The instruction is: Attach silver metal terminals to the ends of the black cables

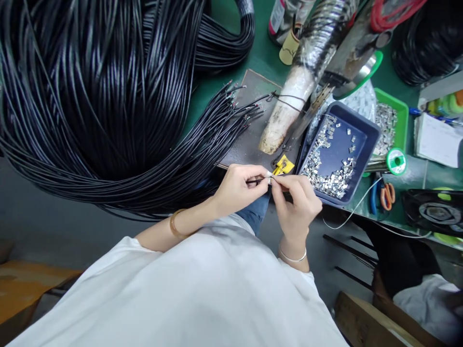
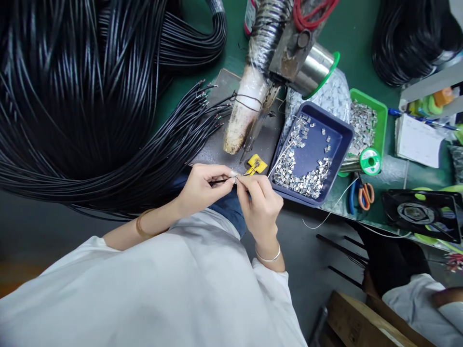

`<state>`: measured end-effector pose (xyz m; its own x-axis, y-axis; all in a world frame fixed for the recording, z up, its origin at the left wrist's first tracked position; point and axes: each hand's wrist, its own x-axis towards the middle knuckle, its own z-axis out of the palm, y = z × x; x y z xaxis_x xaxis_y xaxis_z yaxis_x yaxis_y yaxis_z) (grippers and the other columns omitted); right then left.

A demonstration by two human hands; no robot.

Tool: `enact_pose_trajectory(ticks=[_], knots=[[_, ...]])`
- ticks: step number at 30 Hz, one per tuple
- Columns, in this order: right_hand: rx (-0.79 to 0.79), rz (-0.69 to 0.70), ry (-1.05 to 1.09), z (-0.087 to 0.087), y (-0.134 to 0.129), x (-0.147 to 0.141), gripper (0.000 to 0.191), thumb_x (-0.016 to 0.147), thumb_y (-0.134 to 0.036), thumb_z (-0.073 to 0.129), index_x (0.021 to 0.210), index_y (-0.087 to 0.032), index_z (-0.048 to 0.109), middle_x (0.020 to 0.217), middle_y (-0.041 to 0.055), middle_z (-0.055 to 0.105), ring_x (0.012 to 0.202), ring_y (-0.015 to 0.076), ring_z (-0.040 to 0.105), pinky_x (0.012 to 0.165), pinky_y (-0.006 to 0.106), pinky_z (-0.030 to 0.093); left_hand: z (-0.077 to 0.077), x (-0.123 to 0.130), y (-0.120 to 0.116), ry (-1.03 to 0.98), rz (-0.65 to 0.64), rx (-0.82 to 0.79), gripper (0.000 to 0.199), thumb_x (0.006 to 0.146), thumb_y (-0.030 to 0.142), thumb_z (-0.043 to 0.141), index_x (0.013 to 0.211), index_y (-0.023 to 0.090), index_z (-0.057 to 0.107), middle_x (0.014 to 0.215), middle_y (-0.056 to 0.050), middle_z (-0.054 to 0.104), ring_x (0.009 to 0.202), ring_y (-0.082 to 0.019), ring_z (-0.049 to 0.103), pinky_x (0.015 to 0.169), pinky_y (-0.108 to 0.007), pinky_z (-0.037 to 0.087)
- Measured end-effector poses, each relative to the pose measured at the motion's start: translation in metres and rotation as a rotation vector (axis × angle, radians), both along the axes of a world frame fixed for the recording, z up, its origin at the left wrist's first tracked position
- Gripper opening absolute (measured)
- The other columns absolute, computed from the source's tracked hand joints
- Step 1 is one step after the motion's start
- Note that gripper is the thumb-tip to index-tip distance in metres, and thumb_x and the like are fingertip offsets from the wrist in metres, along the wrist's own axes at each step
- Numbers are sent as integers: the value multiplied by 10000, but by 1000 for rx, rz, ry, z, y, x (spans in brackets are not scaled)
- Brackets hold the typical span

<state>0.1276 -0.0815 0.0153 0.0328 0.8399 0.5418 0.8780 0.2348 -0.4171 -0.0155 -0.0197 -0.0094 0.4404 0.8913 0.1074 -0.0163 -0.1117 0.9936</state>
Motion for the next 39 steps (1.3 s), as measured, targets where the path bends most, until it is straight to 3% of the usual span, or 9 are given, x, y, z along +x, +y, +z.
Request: enact_pose_trajectory(ticks=[3,8,12,17,20,23,27,32,39], knots=[[-31,-6,92,-2,2,-4,74,880,-139,642,882,-209,618,786,-15,637,713,94,607,646,221,510,-1,-1,-2,-18,17,14,101,836,190,614,785,126,675,620,14,574,550,-65,442,530,-196,365],[-175,62,476,-5,5,-3,90,901,-230,627,817,-207,604,774,-28,619,677,84,623,604,206,537,6,-6,1,-303,-198,-372,170,836,296,664,813,138,606,614,13,619,442,-47,451,439,-178,351],[-39,-67,482,-12,2,-4,52,897,-262,627,881,-213,625,772,-31,646,603,86,649,535,205,533,6,-8,4,-378,-262,-529,229,808,328,730,834,135,609,557,25,620,380,-20,368,402,-173,268],[428,-104,518,-15,2,-2,207,921,-244,552,1127,-269,552,576,-115,525,374,66,486,401,200,443,2,-4,9,-398,-174,-503,230,796,342,748,777,129,664,532,12,617,445,-48,462,458,-189,332],[311,-124,481,-16,2,1,218,950,-191,512,1157,-260,523,810,-44,711,625,117,706,599,270,604,1,-3,12,-404,-155,-489,221,781,332,760,767,130,671,536,16,612,466,-51,471,472,-187,348],[160,-88,340,-19,3,3,97,914,-191,596,1003,-230,586,954,11,745,891,174,757,787,351,639,2,-1,15,-376,-152,-476,189,799,291,734,727,132,661,533,25,590,481,-48,475,492,-182,371],[139,-26,259,-27,8,2,86,868,-166,655,904,-228,607,1029,22,734,936,162,734,797,348,638,1,5,17,-351,-84,-447,145,757,245,746,719,128,671,564,40,583,492,-39,475,495,-167,382],[158,-30,315,-33,16,1,92,866,-153,650,892,-227,602,1010,17,731,926,158,728,774,339,636,-4,14,18,-334,16,-411,136,738,254,724,740,127,676,694,9,667,635,-70,599,641,-183,500],[196,-36,314,-27,19,0,129,833,-128,689,888,-233,637,978,3,736,905,164,732,797,363,629,0,12,18,-222,46,-272,119,786,242,673,747,132,697,651,12,645,596,-70,576,592,-171,482]])
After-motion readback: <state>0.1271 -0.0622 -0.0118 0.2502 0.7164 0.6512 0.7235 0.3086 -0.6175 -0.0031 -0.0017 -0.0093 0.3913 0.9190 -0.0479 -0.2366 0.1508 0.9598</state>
